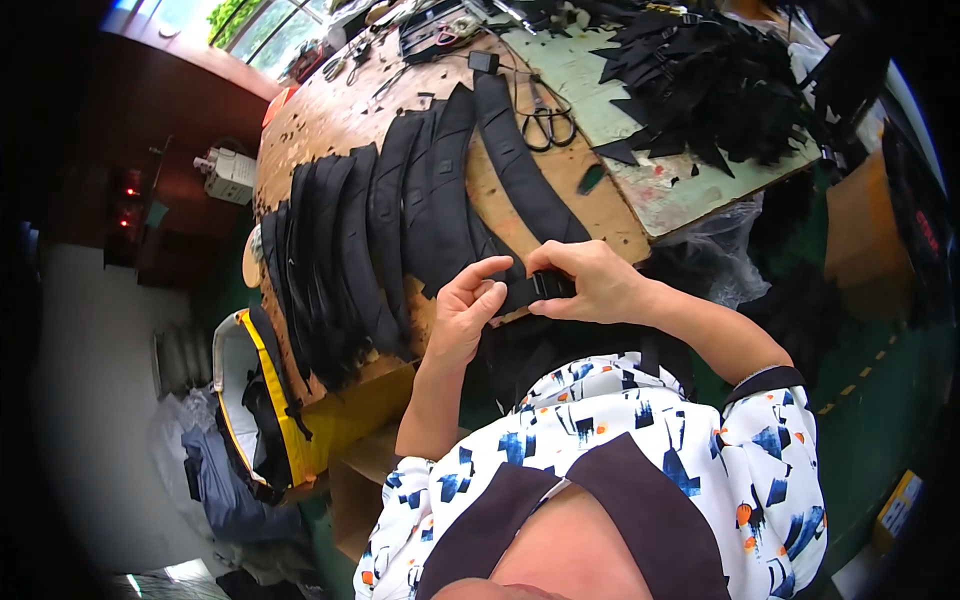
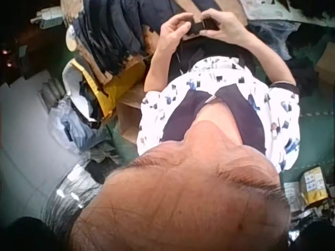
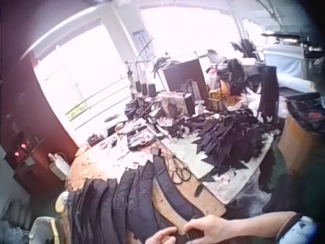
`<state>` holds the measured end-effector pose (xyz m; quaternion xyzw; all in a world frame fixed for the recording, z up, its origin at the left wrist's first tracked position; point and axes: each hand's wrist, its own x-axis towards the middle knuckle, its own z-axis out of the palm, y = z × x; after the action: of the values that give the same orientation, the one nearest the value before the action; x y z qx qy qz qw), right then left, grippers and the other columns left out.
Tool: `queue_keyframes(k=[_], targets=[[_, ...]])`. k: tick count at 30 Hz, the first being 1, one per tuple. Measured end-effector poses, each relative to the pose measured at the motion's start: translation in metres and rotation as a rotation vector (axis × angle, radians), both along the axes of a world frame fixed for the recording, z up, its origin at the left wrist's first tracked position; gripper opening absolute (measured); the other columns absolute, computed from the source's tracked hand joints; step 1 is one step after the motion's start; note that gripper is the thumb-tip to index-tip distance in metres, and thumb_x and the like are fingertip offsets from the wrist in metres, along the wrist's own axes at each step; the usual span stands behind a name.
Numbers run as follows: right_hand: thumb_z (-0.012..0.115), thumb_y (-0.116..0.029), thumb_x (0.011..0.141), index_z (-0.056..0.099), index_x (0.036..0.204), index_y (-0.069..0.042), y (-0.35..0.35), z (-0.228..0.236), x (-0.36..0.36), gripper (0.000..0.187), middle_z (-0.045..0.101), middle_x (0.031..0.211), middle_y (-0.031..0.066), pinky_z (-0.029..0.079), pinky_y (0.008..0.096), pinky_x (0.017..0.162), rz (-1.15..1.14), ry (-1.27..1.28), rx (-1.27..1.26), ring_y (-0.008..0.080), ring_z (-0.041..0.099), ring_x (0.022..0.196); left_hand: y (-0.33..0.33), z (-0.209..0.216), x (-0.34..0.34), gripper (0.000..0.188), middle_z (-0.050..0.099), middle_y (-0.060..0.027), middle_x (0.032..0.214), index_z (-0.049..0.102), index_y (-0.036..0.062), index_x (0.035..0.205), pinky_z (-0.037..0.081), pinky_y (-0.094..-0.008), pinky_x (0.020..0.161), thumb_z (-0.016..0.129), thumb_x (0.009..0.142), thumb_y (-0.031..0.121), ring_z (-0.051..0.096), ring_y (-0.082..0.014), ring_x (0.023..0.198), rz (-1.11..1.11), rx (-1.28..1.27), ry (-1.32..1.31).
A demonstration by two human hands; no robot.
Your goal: The person assembles black padded straps by threading nylon webbing through plastic buckles and sliding buckle components together. The person picks up individual strap segments and buckles from a workbench, pulls the webbing through the hardware by hand, and places the completed strap back on the table.
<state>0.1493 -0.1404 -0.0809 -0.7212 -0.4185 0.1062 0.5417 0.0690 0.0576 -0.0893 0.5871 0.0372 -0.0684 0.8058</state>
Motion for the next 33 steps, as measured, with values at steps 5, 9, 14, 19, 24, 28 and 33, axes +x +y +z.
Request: queue_keyframes(k=[5,9,14,19,24,28,33], targets=[[0.078,-0.012,0.066,0.055,0.092,-0.004,-0.009,0.012,-0.007,0.035,0.057,0.075,0.0044,0.044,0.0225,0.055,0.090,0.025,-0.097,0.0105,0.051,0.059,0.011,0.009,-0.022,0.026,0.035,0.0107,0.062,0.057,-0.0005,0.113,0.022,-0.0162,0.049,0.058,0.087,0.003,0.030,0.0014,0.055,-0.078,0.143,-0.095],[0.076,-0.009,0.066,0.055,0.088,-0.004,-0.038,0.009,0.005,0.030,0.051,0.073,-0.0029,0.037,0.0171,0.053,0.030,0.266,-0.142,0.0025,0.043,0.059,0.036,0.002,-0.043,0.024,0.036,0.0104,0.063,0.060,-0.0004,0.109,0.023,-0.0167,0.050,0.058,0.085,-0.001,0.030,0.0012,0.056,0.058,0.145,-0.088],[0.074,-0.005,0.066,0.055,0.086,-0.003,-0.046,0.013,0.007,0.027,0.048,0.071,-0.0057,0.033,0.0161,0.052,0.011,0.494,-0.129,0.0012,0.040,0.059,0.034,-0.009,-0.063,0.020,0.039,0.0101,0.064,0.063,-0.0003,0.103,0.023,-0.0167,0.050,0.058,0.084,-0.002,0.031,0.0011,0.056,0.093,0.148,-0.003],[0.070,-0.004,0.070,0.051,0.085,-0.003,-0.041,0.018,0.010,0.024,0.042,0.068,-0.0069,0.029,0.0147,0.051,0.066,0.698,-0.062,-0.0001,0.036,0.057,0.038,-0.027,-0.072,0.019,0.045,0.0090,0.065,0.063,-0.0005,0.103,0.027,-0.0165,0.051,0.058,0.085,0.000,0.036,0.0007,0.058,0.031,0.194,0.081],[0.068,-0.007,0.075,0.052,0.083,-0.003,-0.013,-0.006,0.006,0.019,0.045,0.065,-0.0064,0.031,0.0160,0.050,0.063,0.768,0.007,-0.0006,0.041,0.056,0.020,-0.037,-0.076,0.031,0.063,-0.0078,0.086,0.061,0.0046,0.113,0.045,-0.0269,0.071,0.061,0.083,0.011,0.056,-0.0110,0.076,-0.350,0.727,0.278],[0.068,-0.011,0.080,0.052,0.084,-0.003,0.019,-0.016,-0.010,0.019,0.049,0.065,-0.0059,0.032,0.0157,0.049,-0.026,0.809,0.006,-0.0006,0.042,0.056,0.014,-0.039,-0.060,0.051,0.050,-0.0180,0.125,0.049,0.0030,0.127,0.037,-0.0371,0.097,0.063,0.080,0.015,0.048,-0.0326,0.115,0.044,0.931,-0.335],[0.067,-0.014,0.081,0.053,0.085,-0.001,0.049,-0.022,-0.031,0.020,0.043,0.064,-0.0070,0.028,0.0170,0.048,0.057,0.738,0.006,-0.0003,0.036,0.055,-0.003,-0.033,-0.048,0.066,0.055,-0.0224,0.118,0.034,0.0026,0.137,0.042,-0.0337,0.092,0.064,0.079,0.009,0.056,-0.0316,0.109,0.061,0.602,-0.292]])
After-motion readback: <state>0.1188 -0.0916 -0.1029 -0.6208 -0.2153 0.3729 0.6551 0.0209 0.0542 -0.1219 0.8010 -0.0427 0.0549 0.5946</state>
